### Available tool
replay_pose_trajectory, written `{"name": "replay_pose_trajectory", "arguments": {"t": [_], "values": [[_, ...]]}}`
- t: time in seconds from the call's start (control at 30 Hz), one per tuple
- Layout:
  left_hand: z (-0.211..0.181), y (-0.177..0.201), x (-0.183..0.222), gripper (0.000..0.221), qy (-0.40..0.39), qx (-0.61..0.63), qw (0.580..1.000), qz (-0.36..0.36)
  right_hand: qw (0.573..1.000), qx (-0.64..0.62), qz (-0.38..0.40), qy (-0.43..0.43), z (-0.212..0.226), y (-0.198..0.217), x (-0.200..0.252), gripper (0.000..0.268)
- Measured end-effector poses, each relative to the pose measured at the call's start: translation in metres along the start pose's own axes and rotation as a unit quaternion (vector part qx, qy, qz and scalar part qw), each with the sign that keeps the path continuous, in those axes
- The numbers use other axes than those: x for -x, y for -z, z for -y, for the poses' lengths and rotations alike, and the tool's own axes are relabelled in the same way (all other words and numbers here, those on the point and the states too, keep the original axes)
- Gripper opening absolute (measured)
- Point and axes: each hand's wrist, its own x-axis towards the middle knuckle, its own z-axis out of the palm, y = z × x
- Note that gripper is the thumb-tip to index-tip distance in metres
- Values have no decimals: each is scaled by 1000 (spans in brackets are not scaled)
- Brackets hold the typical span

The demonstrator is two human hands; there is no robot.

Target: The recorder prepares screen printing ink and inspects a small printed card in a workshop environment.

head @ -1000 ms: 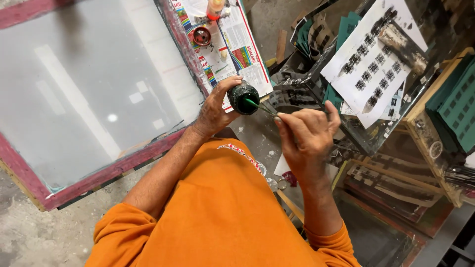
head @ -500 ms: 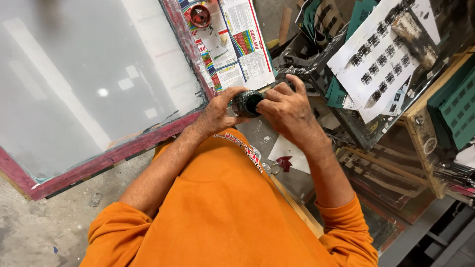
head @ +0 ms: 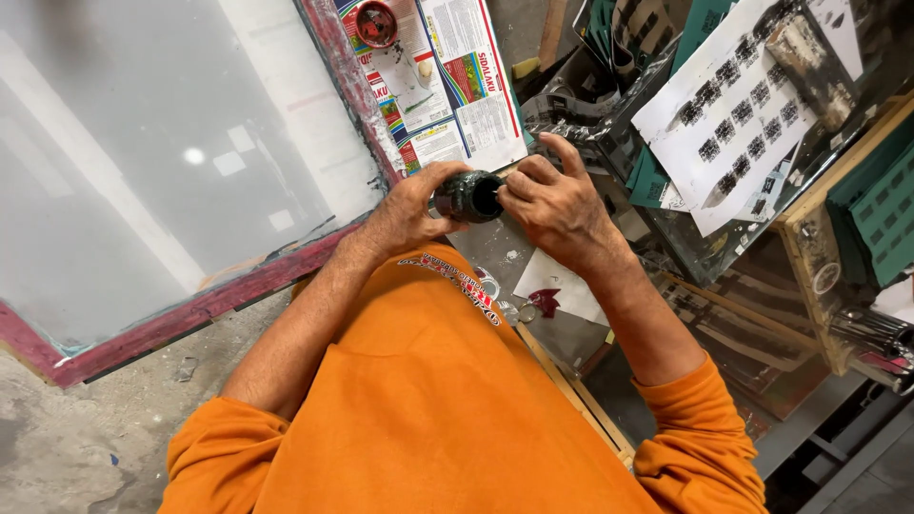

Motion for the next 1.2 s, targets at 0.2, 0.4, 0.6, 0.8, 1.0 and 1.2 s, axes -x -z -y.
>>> {"name": "replay_pose_trajectory", "arguments": {"t": [0.2,0.4,0.6,0.8,1.0,1.2], "values": [[-13,16,-11,67,-67,-76,995,-21,989,-123,-20,-84,5,5,-7,8],[-17,25,-16,71,-116,-119,985,-49,990,24,-99,-97,18,-2,-1,7],[-19,24,-9,71,-133,-120,980,-91,959,-135,-139,-208,38,3,-13,8],[-17,28,-3,76,-144,-101,978,-108,969,-93,-163,-159,53,12,-35,6],[-23,42,11,79,-138,-111,978,-109,993,19,-95,-67,43,35,-35,6],[-28,56,17,79,-120,-130,980,-97,985,73,-152,-33,51,23,-42,9]]}}
